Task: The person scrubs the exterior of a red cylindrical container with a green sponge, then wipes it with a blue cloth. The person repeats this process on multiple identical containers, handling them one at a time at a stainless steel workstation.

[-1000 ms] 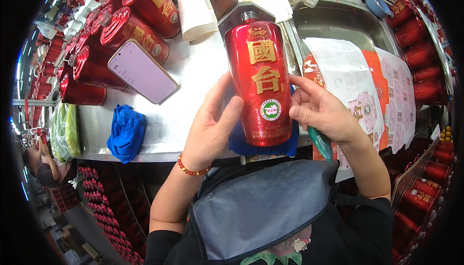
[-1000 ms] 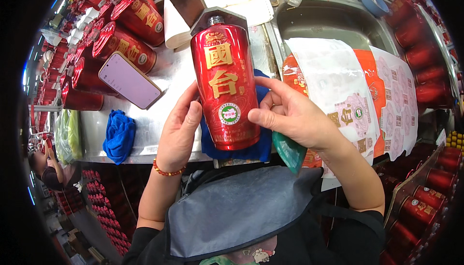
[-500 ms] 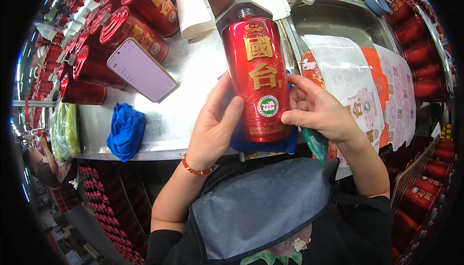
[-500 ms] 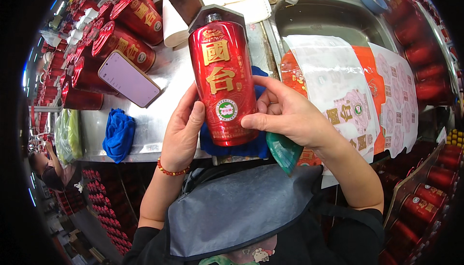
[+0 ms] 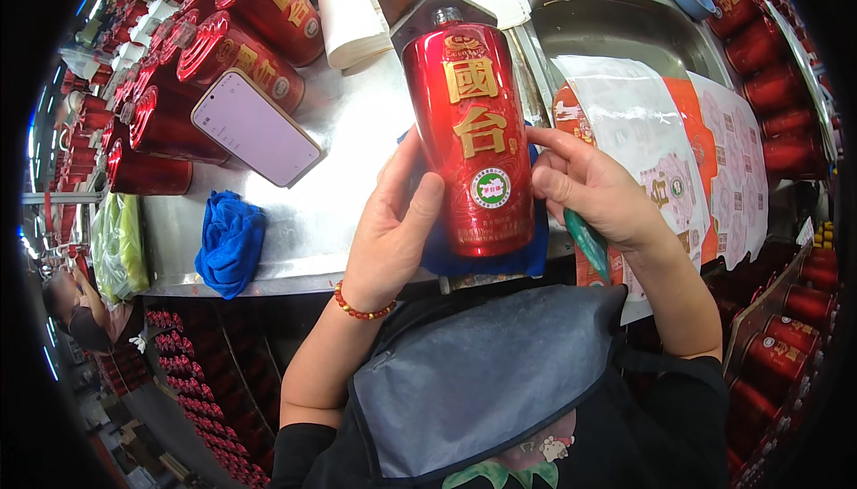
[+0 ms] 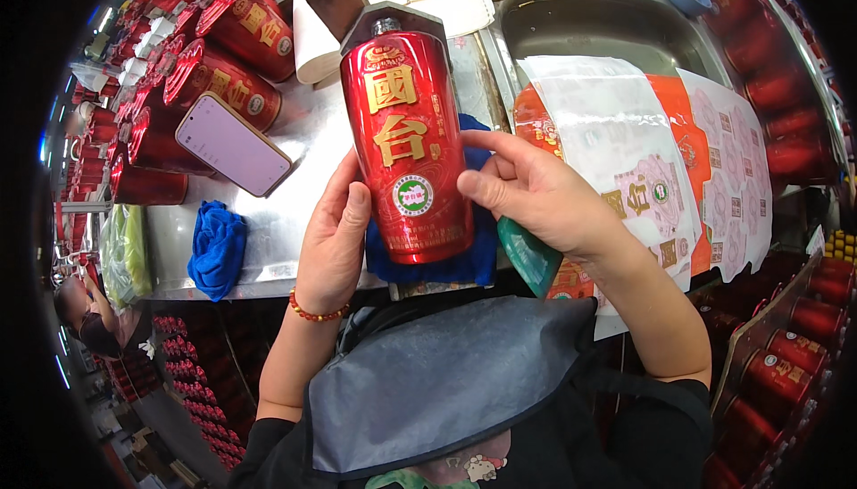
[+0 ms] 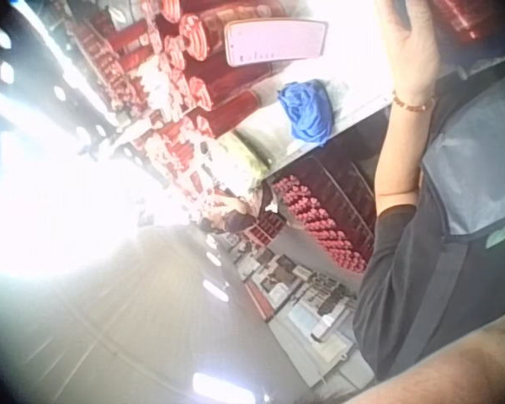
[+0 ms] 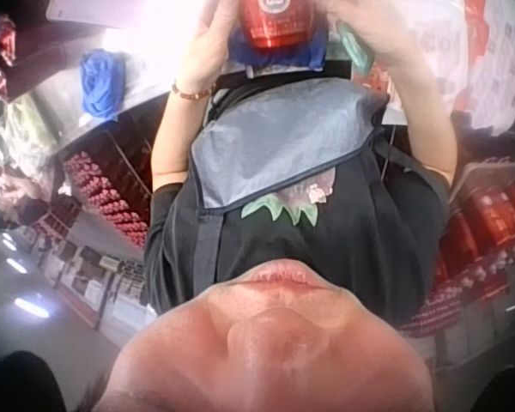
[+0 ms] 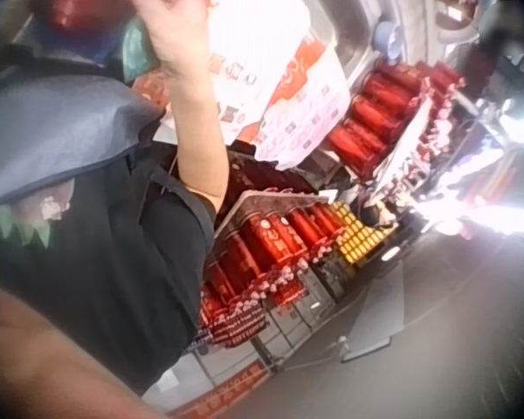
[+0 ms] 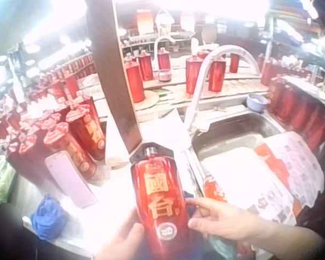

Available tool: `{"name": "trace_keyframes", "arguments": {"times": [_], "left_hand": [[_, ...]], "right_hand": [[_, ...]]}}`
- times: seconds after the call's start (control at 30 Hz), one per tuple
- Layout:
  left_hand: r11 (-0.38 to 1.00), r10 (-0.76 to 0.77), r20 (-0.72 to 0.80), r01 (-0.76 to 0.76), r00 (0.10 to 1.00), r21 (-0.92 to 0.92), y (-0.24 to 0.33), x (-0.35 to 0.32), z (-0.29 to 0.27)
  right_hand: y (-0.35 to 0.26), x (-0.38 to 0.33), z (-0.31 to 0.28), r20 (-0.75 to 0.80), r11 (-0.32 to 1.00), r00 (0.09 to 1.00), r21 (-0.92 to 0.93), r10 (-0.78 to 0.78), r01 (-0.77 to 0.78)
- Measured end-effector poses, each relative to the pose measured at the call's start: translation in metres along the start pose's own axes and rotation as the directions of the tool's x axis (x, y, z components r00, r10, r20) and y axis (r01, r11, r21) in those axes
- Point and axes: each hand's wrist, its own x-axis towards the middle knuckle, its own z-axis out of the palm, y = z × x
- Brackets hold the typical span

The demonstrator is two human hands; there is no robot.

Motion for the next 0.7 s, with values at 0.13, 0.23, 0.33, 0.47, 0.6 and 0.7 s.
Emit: {"name": "trace_keyframes", "arguments": {"times": [0.13,0.23,0.33,0.47,0.6,0.7], "left_hand": [[0.999,0.006,0.002,-0.005,1.000,-0.042,0.000,0.000,0.004],[0.999,0.026,0.015,-0.025,1.000,-0.046,0.004,-0.001,0.008],[0.997,0.030,0.033,-0.027,0.999,-0.071,0.010,-0.001,0.013],[0.997,0.048,0.045,-0.045,0.998,-0.066,0.010,0.001,0.013],[0.999,0.018,-0.002,-0.018,1.000,-0.041,0.005,-0.002,0.013],[1.000,0.020,-0.007,-0.020,1.000,-0.023,0.008,-0.002,0.014]], "right_hand": [[0.003,-0.002,-0.003,-0.025,0.998,0.999,-0.059,-0.028,0.026],[0.002,-0.002,-0.006,-0.055,0.998,0.997,0.003,-0.055,0.056],[0.011,0.001,-0.022,-0.193,0.975,0.973,0.152,-0.129,0.160],[0.003,-0.003,-0.020,-0.296,0.927,0.925,0.217,-0.237,0.307],[-0.009,-0.019,0.014,-0.213,0.939,0.934,0.127,-0.288,0.319],[-0.011,-0.023,0.016,-0.219,0.977,0.960,0.083,-0.172,0.194]]}}
